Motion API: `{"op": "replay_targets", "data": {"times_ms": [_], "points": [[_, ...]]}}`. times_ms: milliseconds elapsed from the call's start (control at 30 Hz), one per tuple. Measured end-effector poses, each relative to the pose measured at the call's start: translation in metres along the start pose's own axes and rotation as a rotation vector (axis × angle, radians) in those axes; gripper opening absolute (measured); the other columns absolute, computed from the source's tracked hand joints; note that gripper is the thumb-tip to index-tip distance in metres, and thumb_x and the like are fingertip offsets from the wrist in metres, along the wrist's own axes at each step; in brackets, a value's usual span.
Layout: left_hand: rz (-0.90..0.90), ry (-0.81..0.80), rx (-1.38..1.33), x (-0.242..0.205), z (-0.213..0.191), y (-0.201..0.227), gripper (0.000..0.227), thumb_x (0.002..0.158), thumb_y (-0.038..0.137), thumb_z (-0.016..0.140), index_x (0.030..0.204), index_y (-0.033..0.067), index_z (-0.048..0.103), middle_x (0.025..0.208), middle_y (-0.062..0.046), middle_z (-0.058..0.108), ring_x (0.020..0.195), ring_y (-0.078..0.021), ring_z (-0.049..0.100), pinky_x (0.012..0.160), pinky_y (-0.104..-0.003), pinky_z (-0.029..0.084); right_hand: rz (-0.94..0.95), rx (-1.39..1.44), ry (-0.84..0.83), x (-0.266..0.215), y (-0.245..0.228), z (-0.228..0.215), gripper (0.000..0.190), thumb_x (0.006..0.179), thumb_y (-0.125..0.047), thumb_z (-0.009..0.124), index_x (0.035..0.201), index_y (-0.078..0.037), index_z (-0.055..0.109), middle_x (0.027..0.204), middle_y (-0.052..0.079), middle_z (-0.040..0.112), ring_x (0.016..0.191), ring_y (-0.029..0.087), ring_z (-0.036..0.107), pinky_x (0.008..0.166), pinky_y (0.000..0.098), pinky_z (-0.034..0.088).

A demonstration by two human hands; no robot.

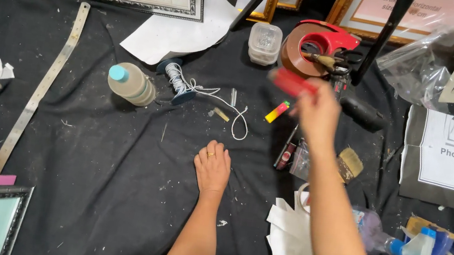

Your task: Organizing various art framing tools and materials on a workspace, including frames, tape, brushes, and a drill.

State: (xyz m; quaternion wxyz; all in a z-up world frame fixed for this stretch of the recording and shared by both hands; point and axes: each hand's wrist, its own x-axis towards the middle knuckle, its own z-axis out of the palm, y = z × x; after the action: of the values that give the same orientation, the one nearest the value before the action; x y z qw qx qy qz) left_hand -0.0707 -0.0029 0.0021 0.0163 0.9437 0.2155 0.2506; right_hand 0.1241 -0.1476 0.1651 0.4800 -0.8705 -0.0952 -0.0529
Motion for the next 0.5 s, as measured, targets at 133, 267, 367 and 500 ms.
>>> {"op": "replay_targets", "data": {"times_ms": [133,267,367,500], "points": [[-0.01,-0.025,0.008,-0.003,0.004,-0.001,0.017,0.101,0.036,0.051,0.1,0.0202,0.058,0.108,0.001,0.059,0.093,-0.0209,0.056,0.079,-0.036,0.044,-0.104,-0.363,0.229,0.066,0.012,-0.018,0.022,0.096,-0.008,0.071,0.118,-0.007,0.07,0.094,0.023,0.07,0.086,0.044,0.072,0.071,0.0521,0.059],[-0.023,-0.072,-0.017,0.005,-0.013,0.002,0.016,0.095,0.03,0.06,0.104,0.0172,0.058,0.114,-0.001,0.058,0.093,-0.022,0.054,0.083,-0.037,0.044,0.036,-0.296,0.142,0.117,0.043,-0.013,0.035,0.09,-0.015,0.075,0.122,-0.007,0.065,0.101,0.015,0.072,0.082,0.026,0.074,0.071,0.0376,0.062],[-0.027,-0.099,-0.052,0.008,-0.02,0.002,0.023,0.091,0.024,0.068,0.109,0.0132,0.059,0.121,-0.003,0.059,0.094,-0.0237,0.053,0.088,-0.037,0.043,0.012,-0.051,0.163,0.119,0.038,-0.026,0.042,0.093,-0.015,0.07,0.131,-0.002,0.057,0.107,0.014,0.074,0.074,0.016,0.074,0.065,0.0269,0.062],[-0.042,-0.147,-0.052,0.005,-0.014,0.002,0.022,0.092,0.026,0.067,0.109,0.0137,0.06,0.122,-0.003,0.059,0.095,-0.0252,0.054,0.088,-0.038,0.043,-0.312,-0.232,0.357,0.054,0.014,-0.072,0.019,0.099,-0.006,0.064,0.116,0.002,0.066,0.103,0.014,0.071,0.088,0.027,0.066,0.082,0.0355,0.053]]}}
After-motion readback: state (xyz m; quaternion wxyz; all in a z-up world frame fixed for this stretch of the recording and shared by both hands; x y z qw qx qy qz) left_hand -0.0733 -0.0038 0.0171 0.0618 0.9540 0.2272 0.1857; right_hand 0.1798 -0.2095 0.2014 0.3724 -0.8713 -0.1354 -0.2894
